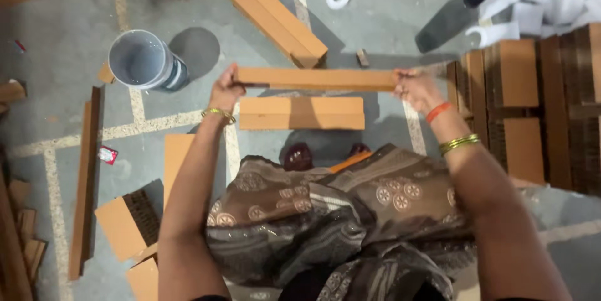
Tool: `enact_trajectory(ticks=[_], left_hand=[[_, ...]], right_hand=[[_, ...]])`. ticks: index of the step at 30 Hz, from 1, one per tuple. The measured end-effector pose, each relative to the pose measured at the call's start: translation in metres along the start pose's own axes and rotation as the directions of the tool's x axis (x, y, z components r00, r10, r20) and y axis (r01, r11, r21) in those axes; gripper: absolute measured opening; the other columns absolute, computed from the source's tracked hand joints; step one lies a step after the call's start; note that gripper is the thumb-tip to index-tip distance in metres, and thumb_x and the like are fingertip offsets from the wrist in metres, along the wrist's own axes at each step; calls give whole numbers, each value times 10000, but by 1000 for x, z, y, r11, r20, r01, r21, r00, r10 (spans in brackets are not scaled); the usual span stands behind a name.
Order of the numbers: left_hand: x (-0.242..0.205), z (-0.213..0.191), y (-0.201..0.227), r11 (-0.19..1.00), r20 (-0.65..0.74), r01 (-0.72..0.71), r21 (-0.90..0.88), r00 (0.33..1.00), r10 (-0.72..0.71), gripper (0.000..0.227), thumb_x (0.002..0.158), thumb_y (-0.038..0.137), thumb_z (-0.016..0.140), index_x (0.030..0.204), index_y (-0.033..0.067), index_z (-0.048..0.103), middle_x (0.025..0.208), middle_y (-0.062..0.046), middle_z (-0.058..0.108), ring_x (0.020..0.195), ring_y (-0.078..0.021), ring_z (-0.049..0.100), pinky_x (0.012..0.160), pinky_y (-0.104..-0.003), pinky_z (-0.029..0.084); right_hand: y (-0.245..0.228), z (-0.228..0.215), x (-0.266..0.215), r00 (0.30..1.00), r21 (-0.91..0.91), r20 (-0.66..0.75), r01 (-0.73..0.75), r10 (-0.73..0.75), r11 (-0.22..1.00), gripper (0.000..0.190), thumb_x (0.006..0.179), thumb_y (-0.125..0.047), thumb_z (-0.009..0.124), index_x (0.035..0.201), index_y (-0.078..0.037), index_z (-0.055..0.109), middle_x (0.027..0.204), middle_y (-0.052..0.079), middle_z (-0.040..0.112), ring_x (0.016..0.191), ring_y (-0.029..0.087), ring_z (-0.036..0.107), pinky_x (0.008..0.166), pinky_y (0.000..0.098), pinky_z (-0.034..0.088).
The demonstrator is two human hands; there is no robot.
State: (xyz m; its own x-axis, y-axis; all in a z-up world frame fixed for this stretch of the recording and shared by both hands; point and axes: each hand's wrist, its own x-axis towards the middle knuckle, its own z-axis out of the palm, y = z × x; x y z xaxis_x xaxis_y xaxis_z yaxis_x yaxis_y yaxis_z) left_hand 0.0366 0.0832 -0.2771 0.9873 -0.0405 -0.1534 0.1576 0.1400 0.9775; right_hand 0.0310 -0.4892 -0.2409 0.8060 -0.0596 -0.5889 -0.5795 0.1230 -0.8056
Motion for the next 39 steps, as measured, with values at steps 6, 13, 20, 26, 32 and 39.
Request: enact_trajectory(ticks=[6, 13, 20, 26, 32, 39], left_hand=[[5, 3, -44, 988, -161, 154, 30, 976, -148, 752, 805, -132, 532, 1535, 22, 440, 1328, -17, 654, 1043, -128, 639, 815, -269, 544], [35, -15, -74, 988, -168, 153, 11, 974, -149, 741, 809, -147, 534, 1512, 84, 495, 1318, -42, 665, 1076, -124, 641, 838, -265, 540], [18, -3, -116, 766, -135, -229, 601, 915, 380, 425, 1035, -21, 646, 1450, 37, 574, 1421, -122, 618, 1314, -244, 583, 1110, -339, 451], [-5, -3, -120, 947, -292, 55, 315, 955, 42, 628, 884, -113, 545, 1474, 102, 549, 1420, -108, 628, 1303, -213, 599, 1112, -311, 455], [5, -10, -134, 995, -273, -23, 93, 961, 48, 658, 863, -140, 492, 1483, 77, 523, 1516, -91, 567, 1393, -217, 540, 1174, -322, 409], [3, -14, -147, 885, -309, 57, 462, 946, 101, 640, 871, -140, 557, 1458, 114, 567, 1450, -89, 626, 1335, -221, 595, 1140, -322, 468]], right_hand=[[42, 31, 33, 996, 135, -75, 47, -37, 990, 287, 956, 71, 614, 1192, -91, 627, 1068, 27, 663, 909, 156, 645, 833, 391, 563], [77, 50, 55, 986, 220, -109, 151, -129, 964, 303, 944, 107, 606, 1176, -84, 645, 1026, -24, 621, 886, 100, 619, 774, 285, 511], [104, 64, 64, 956, 276, -160, 281, -245, 919, 250, 969, 93, 545, 1156, -26, 661, 1124, 32, 690, 1054, 147, 661, 947, 258, 555], [121, 69, 67, 972, 48, -160, 183, -174, 982, 371, 971, 102, 525, 1287, -37, 662, 1126, -16, 651, 963, 84, 583, 820, 207, 475], [130, 64, 71, 964, 129, -78, 264, -256, 956, 314, 982, 84, 545, 1266, -2, 650, 1136, -4, 669, 987, 73, 618, 856, 190, 509], [153, 67, 65, 944, -110, -77, 311, -320, 944, 391, 936, 135, 578, 1284, -15, 677, 1130, -7, 628, 1007, 82, 584, 880, 227, 518]])
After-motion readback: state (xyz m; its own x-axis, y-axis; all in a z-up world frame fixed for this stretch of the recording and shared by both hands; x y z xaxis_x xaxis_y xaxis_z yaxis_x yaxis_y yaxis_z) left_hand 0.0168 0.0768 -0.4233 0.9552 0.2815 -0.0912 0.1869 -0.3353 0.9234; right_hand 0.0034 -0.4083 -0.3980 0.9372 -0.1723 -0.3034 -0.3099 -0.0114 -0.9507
